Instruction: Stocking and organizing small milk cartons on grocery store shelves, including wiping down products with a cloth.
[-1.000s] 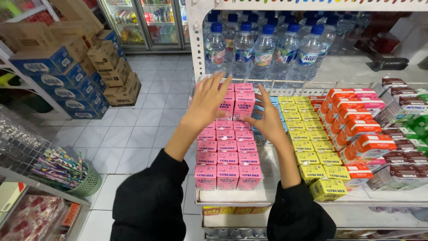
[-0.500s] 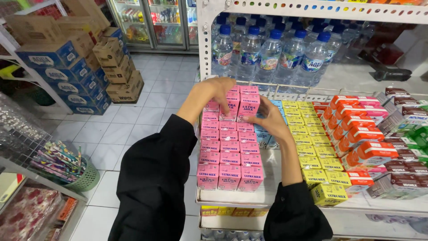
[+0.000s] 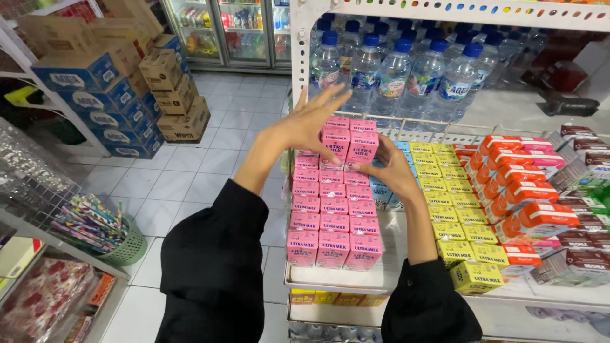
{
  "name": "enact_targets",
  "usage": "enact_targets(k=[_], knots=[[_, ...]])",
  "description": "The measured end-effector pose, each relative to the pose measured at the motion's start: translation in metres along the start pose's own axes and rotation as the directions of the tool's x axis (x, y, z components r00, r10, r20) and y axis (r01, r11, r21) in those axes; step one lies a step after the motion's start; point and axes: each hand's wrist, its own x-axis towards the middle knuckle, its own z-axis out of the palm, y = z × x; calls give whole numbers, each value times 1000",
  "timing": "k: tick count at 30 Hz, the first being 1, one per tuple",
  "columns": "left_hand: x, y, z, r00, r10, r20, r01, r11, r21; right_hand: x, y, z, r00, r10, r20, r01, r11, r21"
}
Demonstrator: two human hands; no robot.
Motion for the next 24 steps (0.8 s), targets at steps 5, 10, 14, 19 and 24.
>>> enact_targets(k=[5,10,14,19,24], knots=[[-46,-68,25,943,-76,-324,-20,958,-284,-1,1,1,1000,-9,3,9,1000,9],[-56,-117,91,979,-179,-99,21,568,-822,2,1,1,1000,11,-21,-11,1000,-4],[-58,-96,84,991,-134,-23,40,451,-892,1,5,-1,1000,12,-21,-12,1000,-27],[-59,-94,84,982,-187,-34,71,529,-846,1,3,-1,1000,20,-17,-20,1000,-1],[-62,-78,76,982,-184,-33,71,532,-844,-2,-4,1,999,40,-24,-40,999,-4]])
